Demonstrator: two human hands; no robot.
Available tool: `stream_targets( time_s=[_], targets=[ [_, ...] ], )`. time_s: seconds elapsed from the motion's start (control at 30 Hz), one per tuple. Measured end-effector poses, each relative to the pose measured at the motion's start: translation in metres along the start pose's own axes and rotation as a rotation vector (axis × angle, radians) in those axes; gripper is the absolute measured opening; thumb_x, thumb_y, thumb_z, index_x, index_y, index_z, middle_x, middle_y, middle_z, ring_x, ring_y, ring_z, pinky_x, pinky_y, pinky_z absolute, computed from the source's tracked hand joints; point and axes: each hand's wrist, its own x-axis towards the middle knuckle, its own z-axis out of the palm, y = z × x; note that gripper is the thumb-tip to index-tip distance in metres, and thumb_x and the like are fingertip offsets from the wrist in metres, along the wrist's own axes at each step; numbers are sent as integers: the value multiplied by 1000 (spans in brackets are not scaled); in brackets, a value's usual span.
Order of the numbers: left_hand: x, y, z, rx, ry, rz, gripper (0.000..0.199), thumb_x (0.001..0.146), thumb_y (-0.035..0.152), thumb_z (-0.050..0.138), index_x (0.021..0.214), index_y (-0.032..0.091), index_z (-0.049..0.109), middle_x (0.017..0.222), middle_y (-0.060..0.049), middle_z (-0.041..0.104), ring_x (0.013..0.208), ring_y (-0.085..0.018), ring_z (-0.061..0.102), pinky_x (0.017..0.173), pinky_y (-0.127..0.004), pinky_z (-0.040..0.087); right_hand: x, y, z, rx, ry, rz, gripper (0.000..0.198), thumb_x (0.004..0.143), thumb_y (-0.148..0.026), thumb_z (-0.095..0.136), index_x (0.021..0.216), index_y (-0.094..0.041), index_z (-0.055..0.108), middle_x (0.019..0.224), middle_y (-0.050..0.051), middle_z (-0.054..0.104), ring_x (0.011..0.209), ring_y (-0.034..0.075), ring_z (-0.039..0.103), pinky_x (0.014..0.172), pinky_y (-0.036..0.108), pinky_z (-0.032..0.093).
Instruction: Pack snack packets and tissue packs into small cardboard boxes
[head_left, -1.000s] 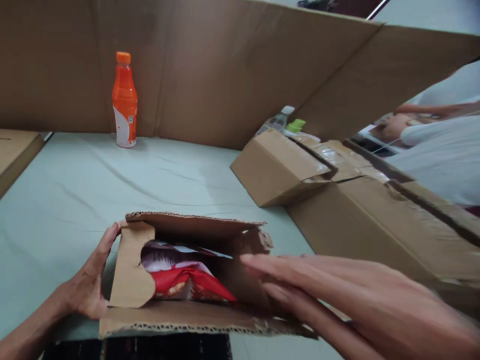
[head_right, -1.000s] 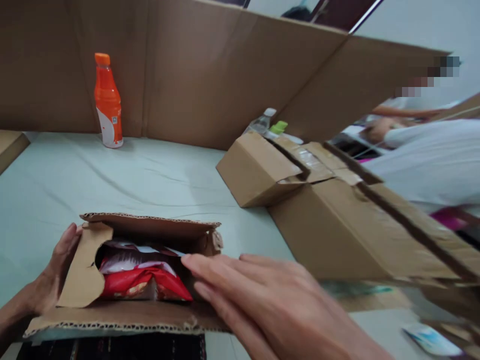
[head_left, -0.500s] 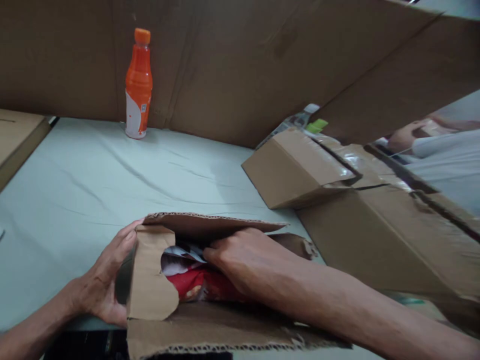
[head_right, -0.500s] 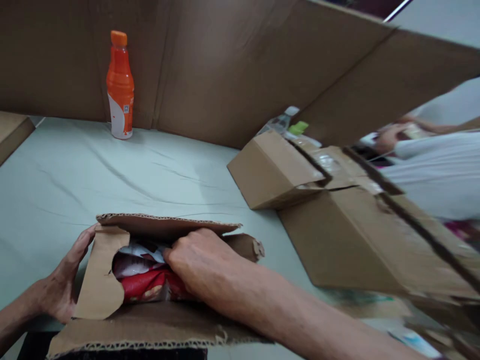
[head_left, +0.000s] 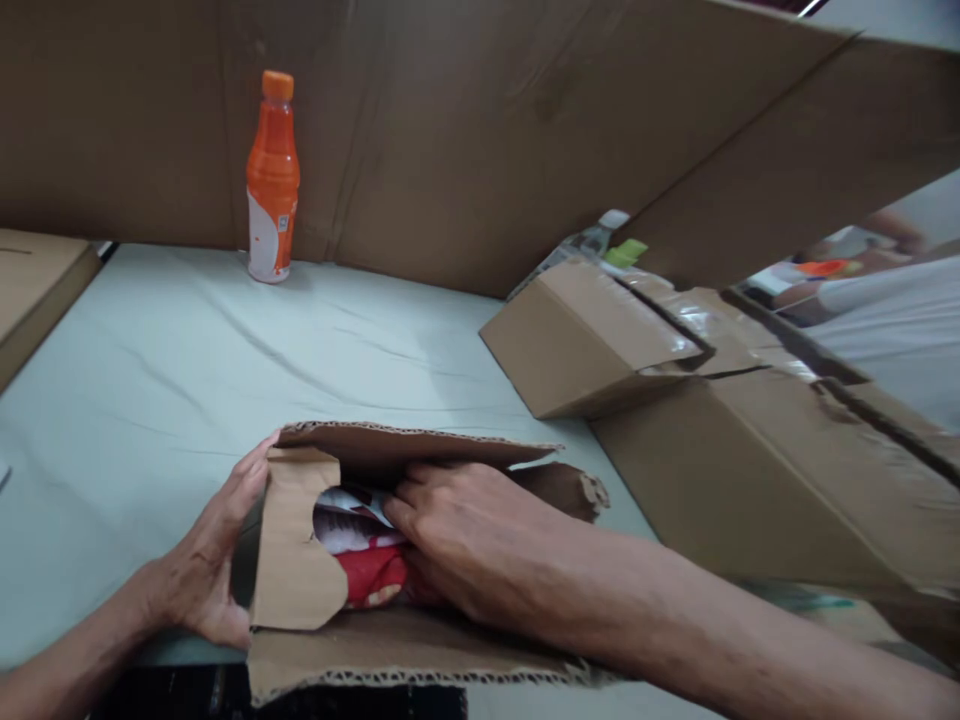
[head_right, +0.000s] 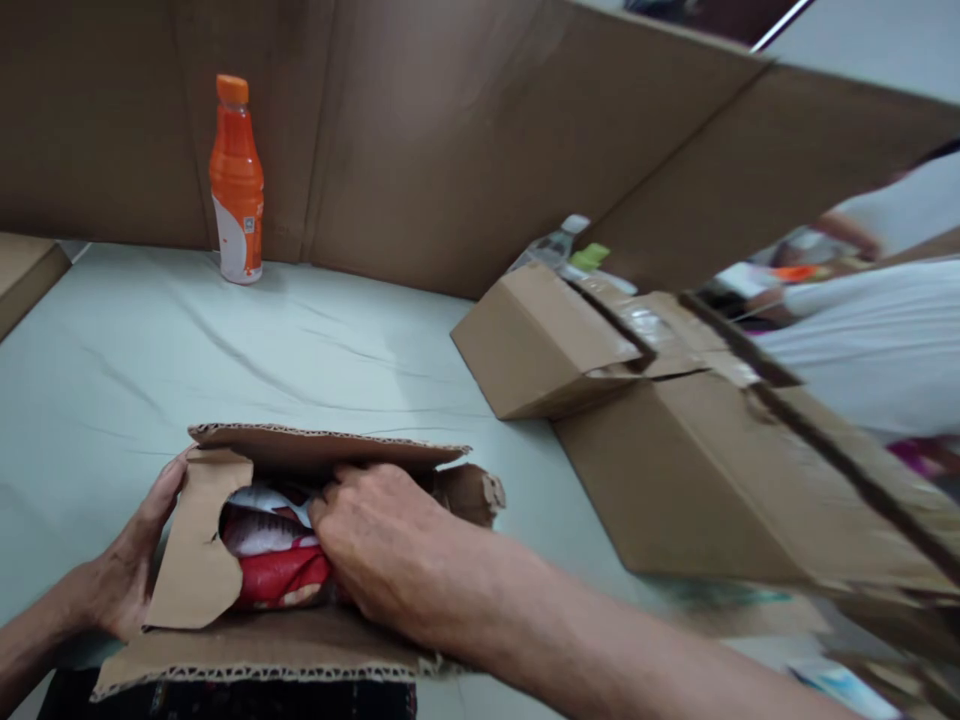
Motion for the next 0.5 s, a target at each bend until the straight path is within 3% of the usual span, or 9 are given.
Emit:
stream_targets(
  time_s=[0.1, 0.27, 0.4, 0.5],
  targets=[
    [3, -3, 2, 32, 16, 46, 116, 84, 67, 72, 166, 40, -5, 176, -4, 5, 158, -45, 19, 124, -67, 30, 5, -2, 3, 36, -8, 15, 13, 79, -11, 69, 90, -16, 75, 88, 11, 77, 77, 25, 71, 66, 35, 53],
    [4, -7, 4, 69, 41, 68, 123, 78, 70, 75, 166, 39, -6, 176, -6, 8, 157, -46, 21, 123, -66, 32, 21, 1, 10, 64, -181, 130, 17, 74, -16, 74, 91, -14, 76, 89, 13, 78, 77, 30, 74, 62, 37, 54],
    [-1, -11, 6, 69, 71, 107, 127, 76, 66, 80, 167, 33, -4, 175, -10, 11, 157, -46, 22, 124, -64, 32, 20, 3, 9, 133, -161, 178, 20, 79, -25, 75, 96, -15, 76, 96, 13, 79, 84, 29, 75, 71, 36, 55],
    [-3, -11, 6, 56, 69, 89, 133, 71, 66, 84, 167, 35, -2, 176, -9, 8, 157, -46, 23, 123, -63, 32, 17, -1, 7, 120, -174, 187, 27, 82, -30, 73, 104, -14, 77, 100, 14, 79, 89, 30, 75, 76, 37, 55]
  ],
)
